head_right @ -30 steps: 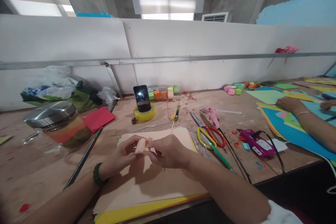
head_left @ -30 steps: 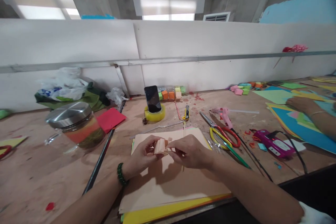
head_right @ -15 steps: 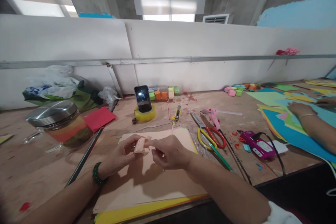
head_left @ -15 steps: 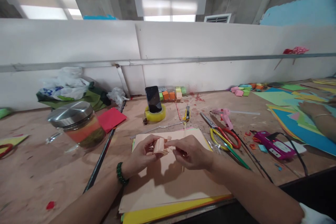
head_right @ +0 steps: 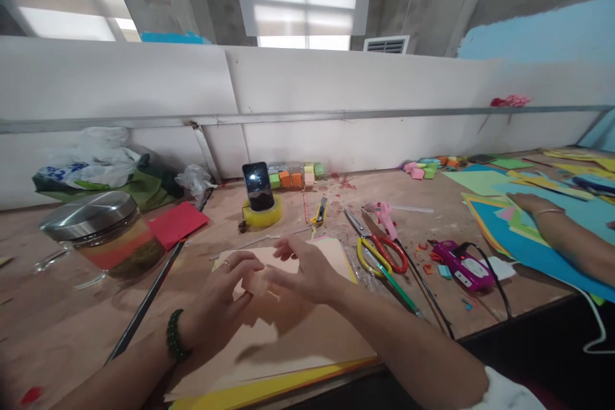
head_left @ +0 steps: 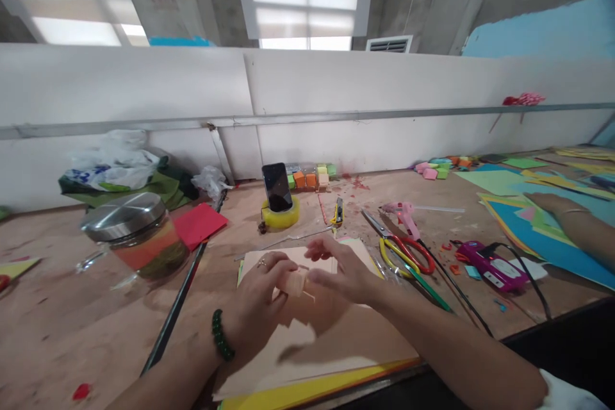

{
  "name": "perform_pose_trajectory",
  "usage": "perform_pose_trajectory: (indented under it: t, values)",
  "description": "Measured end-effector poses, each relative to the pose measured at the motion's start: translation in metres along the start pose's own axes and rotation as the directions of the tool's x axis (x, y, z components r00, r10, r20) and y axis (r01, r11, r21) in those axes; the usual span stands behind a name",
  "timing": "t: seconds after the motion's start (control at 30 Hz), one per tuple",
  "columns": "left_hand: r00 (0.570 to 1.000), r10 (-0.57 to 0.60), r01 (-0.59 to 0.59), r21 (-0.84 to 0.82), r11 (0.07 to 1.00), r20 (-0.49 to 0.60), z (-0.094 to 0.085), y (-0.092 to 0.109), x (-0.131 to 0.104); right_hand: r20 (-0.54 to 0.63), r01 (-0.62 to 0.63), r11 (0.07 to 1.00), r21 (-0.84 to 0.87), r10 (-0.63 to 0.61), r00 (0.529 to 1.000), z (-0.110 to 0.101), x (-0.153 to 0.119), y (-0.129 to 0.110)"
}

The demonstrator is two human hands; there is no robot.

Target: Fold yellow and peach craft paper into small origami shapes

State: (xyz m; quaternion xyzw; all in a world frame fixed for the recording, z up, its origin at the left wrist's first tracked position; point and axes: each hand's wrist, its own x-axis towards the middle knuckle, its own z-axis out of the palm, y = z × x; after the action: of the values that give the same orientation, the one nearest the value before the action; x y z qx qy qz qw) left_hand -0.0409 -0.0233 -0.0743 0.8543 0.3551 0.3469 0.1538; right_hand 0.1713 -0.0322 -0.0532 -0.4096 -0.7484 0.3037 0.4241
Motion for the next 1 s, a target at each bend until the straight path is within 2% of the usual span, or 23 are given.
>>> perform_pose_trajectory:
  t: [0.1,0.23,0.33,0.4,0.47,0.57,0.63,0.83,0.93,1.0]
  values:
    - [0.999,0.05,-0.051,0.051,0.997,0.022,0.003,-0.001,-0.004,0.05,-0.1,0.995,0.004,0.1,0.994,0.008,0.001,0.001]
    - [0.994,0.105,-0.106,0.048,0.993,0.027,0.006,-0.006,-0.006,0.053,-0.141,0.987,0.072,0.137,0.989,0.013,0.001,0.003]
    - [0.994,0.108,-0.108,0.006,0.994,-0.027,0.006,-0.007,-0.006,0.091,-0.153,0.978,0.142,0.141,0.986,0.012,0.003,0.005]
    - [0.996,0.061,-0.066,-0.08,0.995,-0.066,0.005,-0.007,-0.006,0.084,-0.15,0.967,0.207,0.135,0.987,0.01,0.005,0.007]
    - [0.997,-0.038,0.022,-0.222,0.975,-0.068,0.003,-0.008,-0.004,0.045,-0.145,0.951,0.273,0.138,0.989,0.009,0.007,0.009]
    - [0.979,-0.206,0.189,-0.426,0.885,0.007,0.001,-0.01,0.0,-0.003,-0.138,0.917,0.375,0.15,0.989,0.01,0.009,0.013]
    - [0.963,-0.26,0.26,-0.503,0.824,0.073,0.001,-0.01,0.003,-0.01,-0.141,0.892,0.429,0.161,0.987,0.013,0.009,0.016]
    - [0.946,-0.316,0.301,-0.556,0.775,0.072,0.0,-0.003,0.008,0.031,-0.171,0.888,0.427,0.175,0.984,0.018,0.009,0.018]
    - [0.947,-0.299,0.311,-0.548,0.776,0.114,-0.002,-0.003,0.008,0.059,-0.198,0.922,0.333,0.189,0.98,0.016,0.009,0.015]
    - [0.954,-0.281,0.293,-0.532,0.795,0.106,-0.003,-0.005,0.007,0.067,-0.185,0.951,0.247,0.173,0.983,0.015,0.008,0.014]
